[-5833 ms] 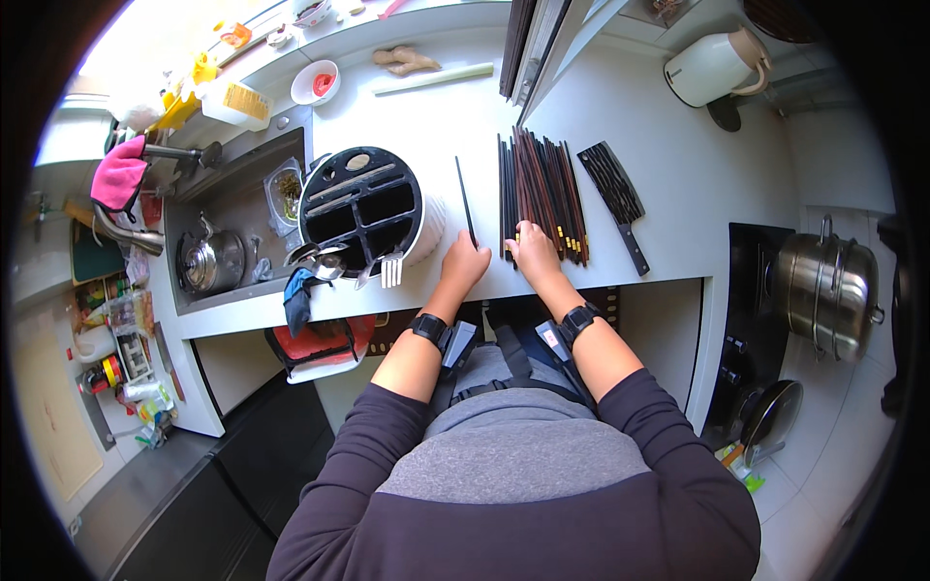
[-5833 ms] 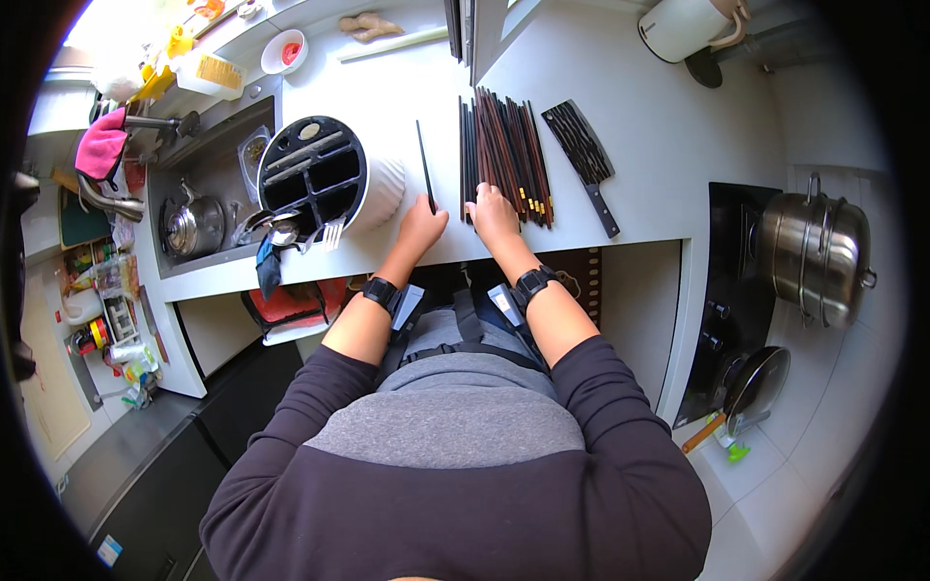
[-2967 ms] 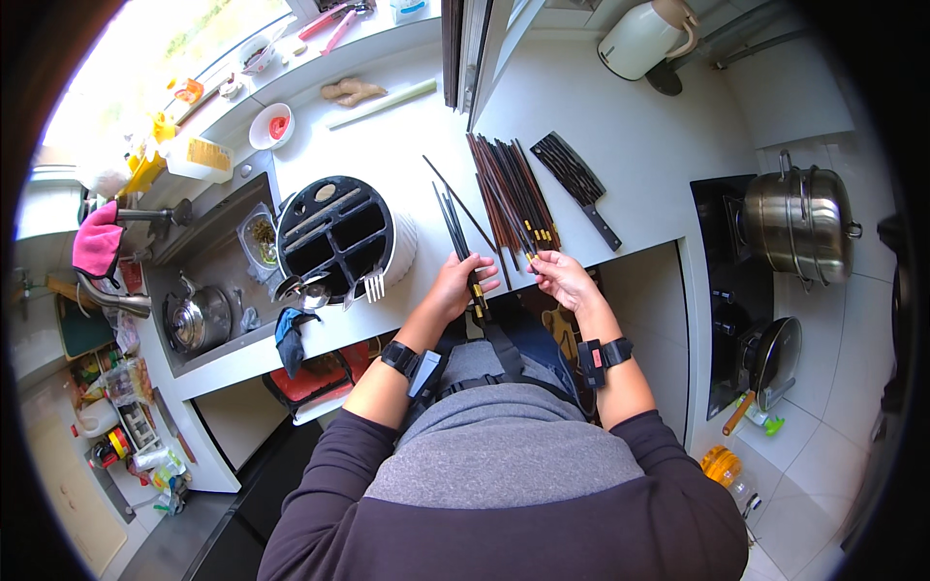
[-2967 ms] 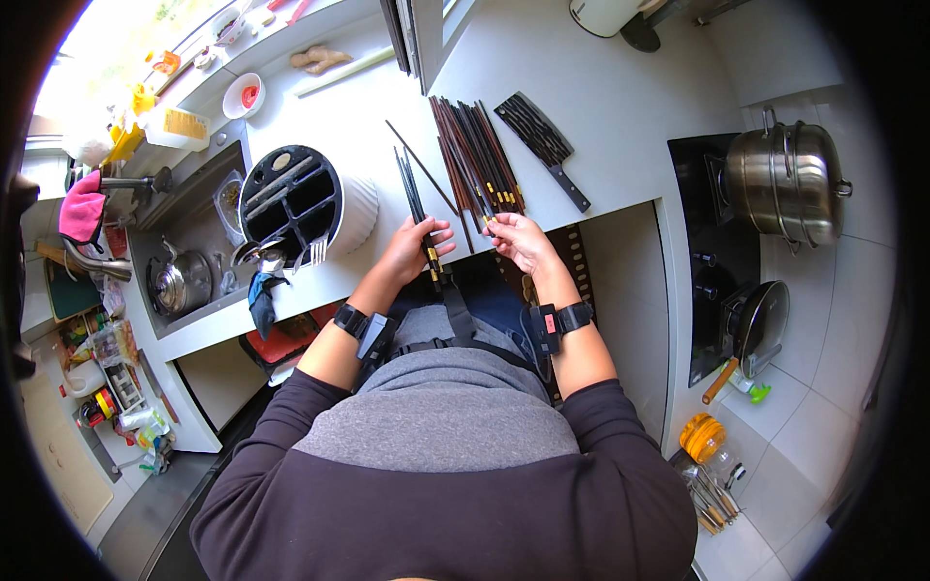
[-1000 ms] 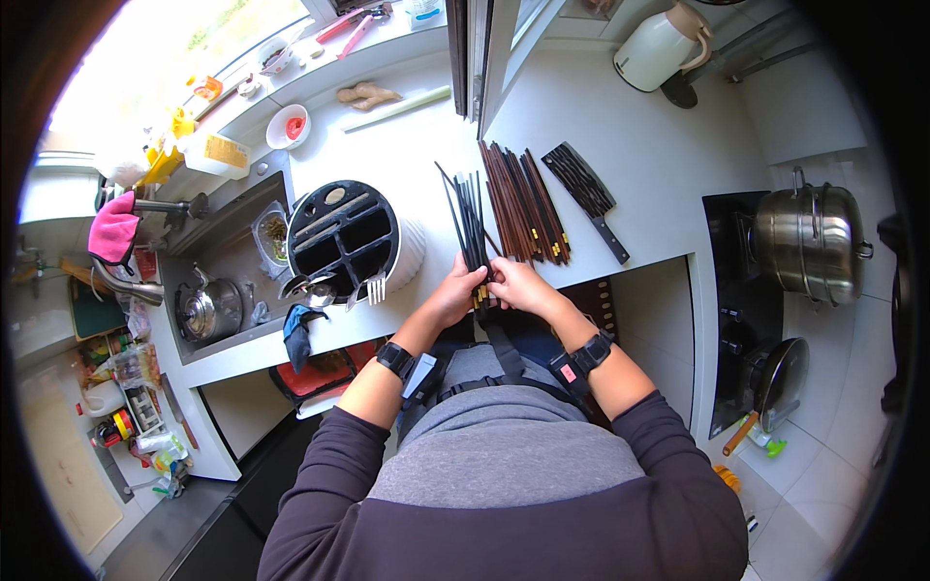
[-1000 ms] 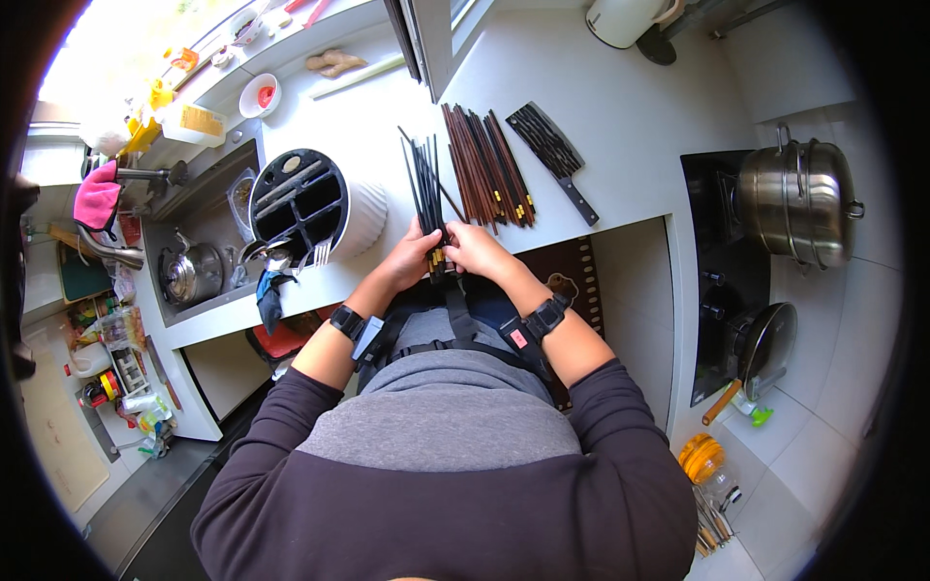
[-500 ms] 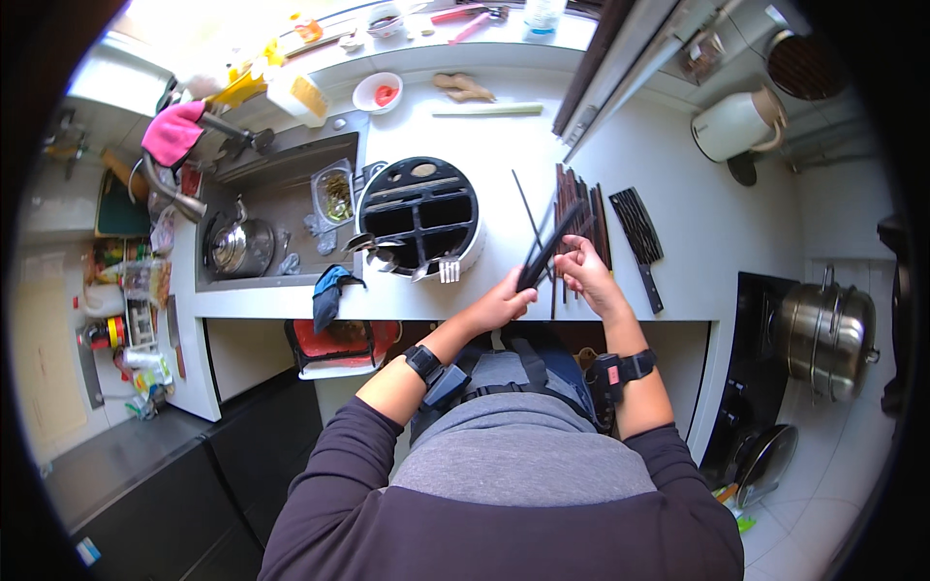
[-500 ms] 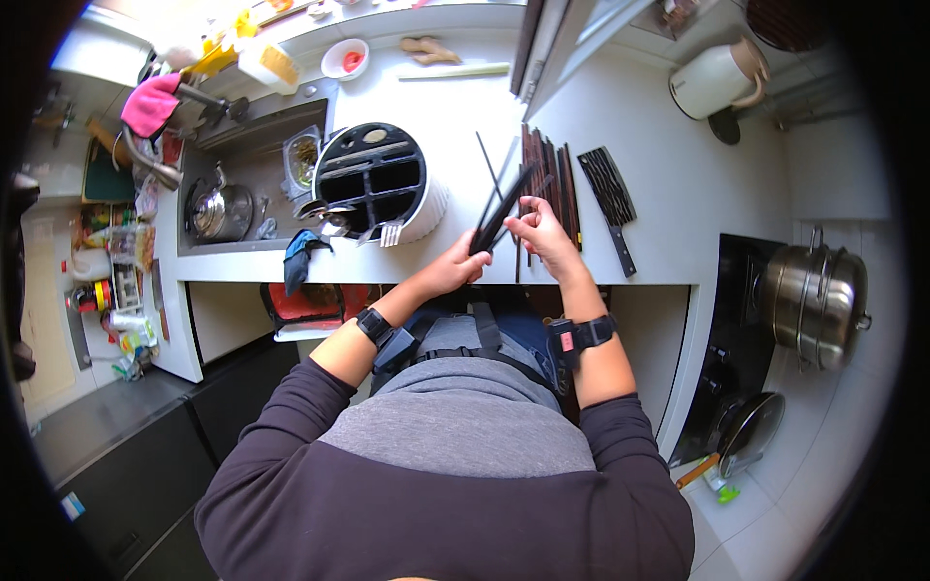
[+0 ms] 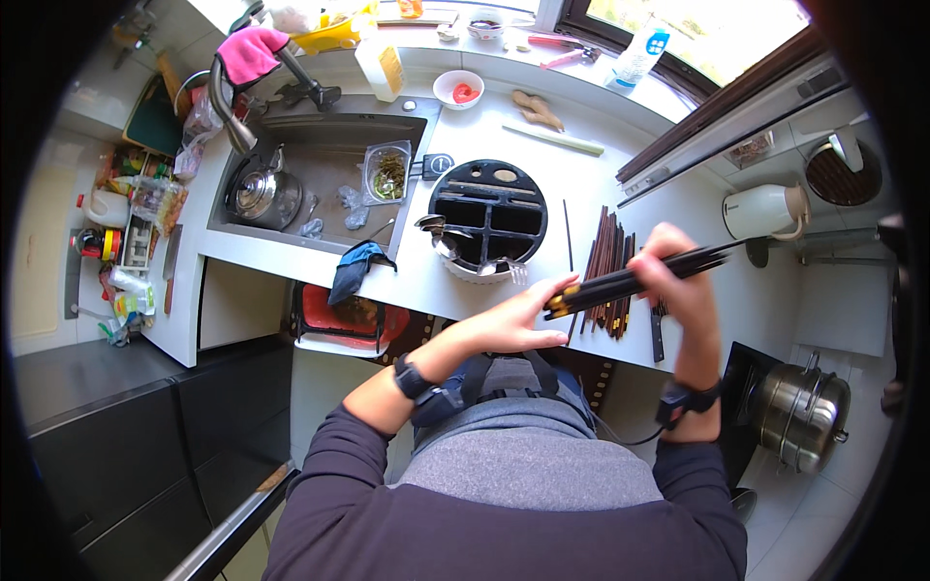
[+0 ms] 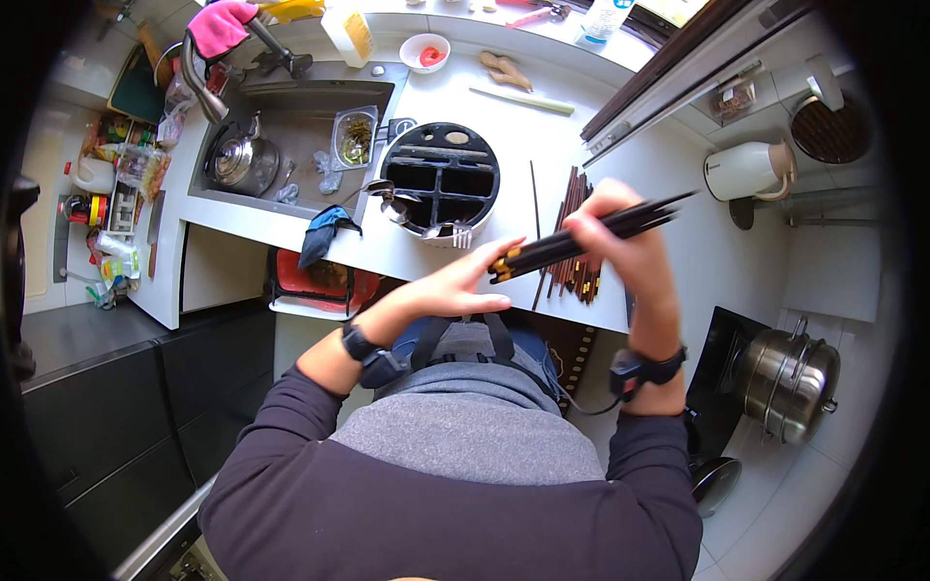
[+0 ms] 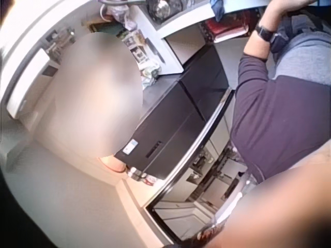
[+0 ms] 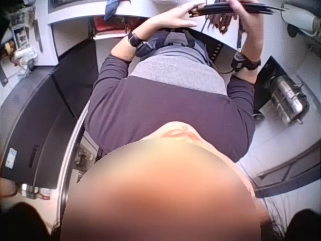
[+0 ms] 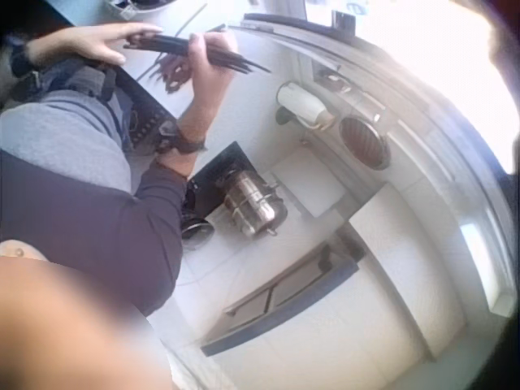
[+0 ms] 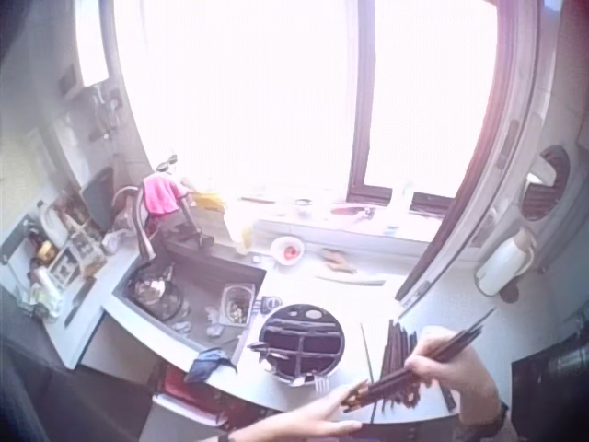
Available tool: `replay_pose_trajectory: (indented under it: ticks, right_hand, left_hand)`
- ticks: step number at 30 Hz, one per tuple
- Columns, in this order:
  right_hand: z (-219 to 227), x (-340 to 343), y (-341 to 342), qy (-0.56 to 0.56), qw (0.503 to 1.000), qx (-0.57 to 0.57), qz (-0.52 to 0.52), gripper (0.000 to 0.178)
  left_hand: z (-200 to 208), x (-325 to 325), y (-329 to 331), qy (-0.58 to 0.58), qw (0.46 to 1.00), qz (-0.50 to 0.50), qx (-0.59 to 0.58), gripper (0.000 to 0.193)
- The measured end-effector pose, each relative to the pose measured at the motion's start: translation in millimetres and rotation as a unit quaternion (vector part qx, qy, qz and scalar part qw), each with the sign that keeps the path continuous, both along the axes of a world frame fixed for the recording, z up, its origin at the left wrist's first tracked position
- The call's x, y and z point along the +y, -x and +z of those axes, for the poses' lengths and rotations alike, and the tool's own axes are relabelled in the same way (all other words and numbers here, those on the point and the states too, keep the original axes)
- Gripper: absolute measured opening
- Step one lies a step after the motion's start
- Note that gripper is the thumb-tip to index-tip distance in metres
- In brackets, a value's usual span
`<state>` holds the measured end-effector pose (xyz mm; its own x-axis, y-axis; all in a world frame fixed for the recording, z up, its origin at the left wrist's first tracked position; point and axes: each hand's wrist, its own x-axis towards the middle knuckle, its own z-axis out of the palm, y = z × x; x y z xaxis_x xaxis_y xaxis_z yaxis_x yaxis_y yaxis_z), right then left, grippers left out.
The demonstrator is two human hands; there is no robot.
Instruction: The person rinses a black cutlery organizer and a white ceramic container under the kitchen tap, then places the organizer into the container. They then sort and place spoons, forks, chopsticks, and knives into the organizer's compartments.
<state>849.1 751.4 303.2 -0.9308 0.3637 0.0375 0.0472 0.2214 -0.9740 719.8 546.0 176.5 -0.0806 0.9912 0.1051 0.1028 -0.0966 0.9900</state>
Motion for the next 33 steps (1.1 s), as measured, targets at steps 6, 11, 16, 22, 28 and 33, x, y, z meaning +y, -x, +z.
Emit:
replay_pose_trajectory:
  ticks: [6, 11, 16, 22, 28, 33]
  right_hand:
    - [59, 6, 88, -0.004, 0.989, 0.136, 0.061, 0.017]
    - [25, -23, 156, -0.119, 0.991, 0.028, 0.053, 0.021]
    - [-19, -52, 190, -0.116, 0.987, -0.048, 0.102, 0.021]
    - [-27, -74, 200, -0.200, 0.969, 0.019, 0.145, 0.020]
    - [-7, -54, 208, -0.247, 0.957, 0.006, 0.151, 0.022]
    - [-44, -61, 207, -0.210, 0.950, 0.006, 0.231, 0.023]
  left_hand:
    - [93, -73, 85, -0.075, 0.978, 0.107, -0.165, 0.082]
    - [87, -80, 136, -0.051, 0.953, 0.279, -0.106, 0.046]
    - [41, -54, 151, 0.000, 0.961, 0.273, -0.041, 0.037]
    - [27, -48, 157, 0.070, 0.965, 0.246, -0.061, 0.036]
    - [35, -43, 160, 0.008, 0.971, 0.237, 0.028, 0.040]
    - [32, -33, 162, 0.031, 0.953, 0.224, 0.201, 0.029]
